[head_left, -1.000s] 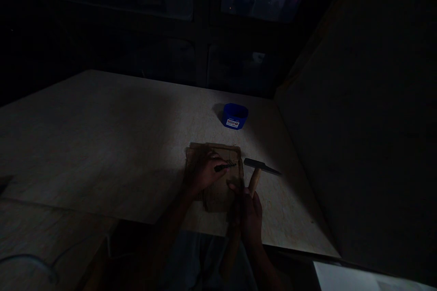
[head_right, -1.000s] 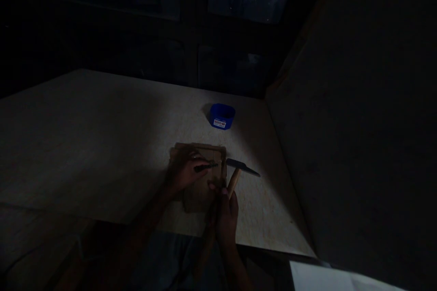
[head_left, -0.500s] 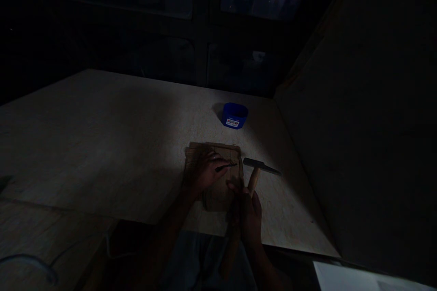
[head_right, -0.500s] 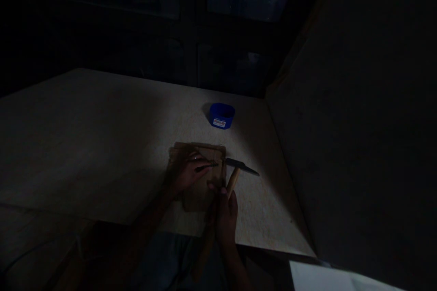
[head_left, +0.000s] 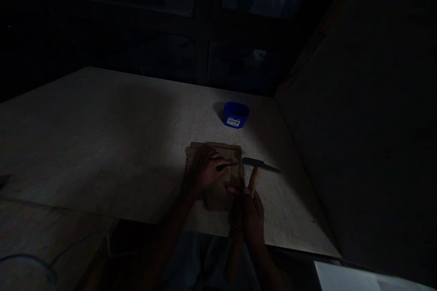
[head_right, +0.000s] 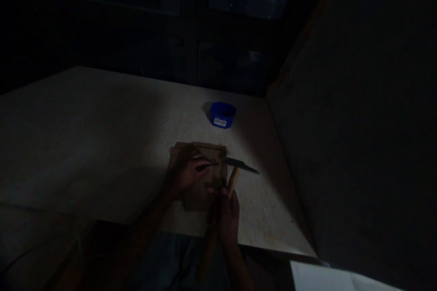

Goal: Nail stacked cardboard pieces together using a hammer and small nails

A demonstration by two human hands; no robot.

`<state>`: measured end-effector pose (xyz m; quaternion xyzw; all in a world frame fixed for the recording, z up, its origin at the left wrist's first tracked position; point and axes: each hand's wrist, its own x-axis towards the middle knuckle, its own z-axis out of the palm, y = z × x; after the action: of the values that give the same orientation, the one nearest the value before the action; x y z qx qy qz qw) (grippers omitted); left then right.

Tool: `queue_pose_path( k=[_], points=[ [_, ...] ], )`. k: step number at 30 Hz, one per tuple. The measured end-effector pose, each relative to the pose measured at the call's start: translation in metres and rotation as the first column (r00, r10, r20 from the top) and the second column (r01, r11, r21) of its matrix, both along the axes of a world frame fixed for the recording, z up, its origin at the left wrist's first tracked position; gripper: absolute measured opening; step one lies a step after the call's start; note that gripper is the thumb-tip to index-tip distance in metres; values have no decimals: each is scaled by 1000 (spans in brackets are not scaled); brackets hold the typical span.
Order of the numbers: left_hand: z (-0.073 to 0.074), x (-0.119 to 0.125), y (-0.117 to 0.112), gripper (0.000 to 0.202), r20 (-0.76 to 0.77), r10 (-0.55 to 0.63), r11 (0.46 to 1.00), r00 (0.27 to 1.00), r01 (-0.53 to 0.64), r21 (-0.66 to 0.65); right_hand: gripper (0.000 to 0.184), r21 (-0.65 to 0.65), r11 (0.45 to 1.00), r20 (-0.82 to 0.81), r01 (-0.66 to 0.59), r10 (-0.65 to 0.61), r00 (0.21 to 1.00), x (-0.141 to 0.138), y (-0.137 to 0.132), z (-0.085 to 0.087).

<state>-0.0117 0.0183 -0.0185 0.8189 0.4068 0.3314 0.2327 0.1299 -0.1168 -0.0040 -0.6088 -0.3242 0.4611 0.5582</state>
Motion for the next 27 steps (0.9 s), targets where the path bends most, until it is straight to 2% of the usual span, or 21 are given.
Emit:
queue_pose_path(
  k=[3,5,8,11,13,16,23,27],
  points=[
    [-4,1,1,12,23,22,1000,999,-22,-1,55,-107,992,36,-71,75,997,14,-5,11],
    [-6,2,2,11,36,34,999,999,-34,-15,50,-116,985,174,-125,144,974,27,-9,26],
    [-10,3,4,9,59,43,998,997,-41,-40,44,-137,961,404,-242,277,872,43,-10,55],
    [-14,2,6,7,68,39,997,997,-35,-66,43,-207,908,473,-364,419,775,50,-3,74],
    [-16,3,7,5,58,41,996,997,-37,-77,45,-257,873,492,-414,487,721,50,4,76],
    [-16,4,7,5,36,60,995,998,-57,-84,47,-320,838,507,-441,545,668,47,10,69],
    [-6,4,4,7,29,58,996,998,-56,-63,48,-255,879,523,-404,476,707,46,6,67],
    [-3,3,4,5,22,59,997,998,-58,-47,48,-307,846,513,-435,532,673,44,12,63]
  ],
)
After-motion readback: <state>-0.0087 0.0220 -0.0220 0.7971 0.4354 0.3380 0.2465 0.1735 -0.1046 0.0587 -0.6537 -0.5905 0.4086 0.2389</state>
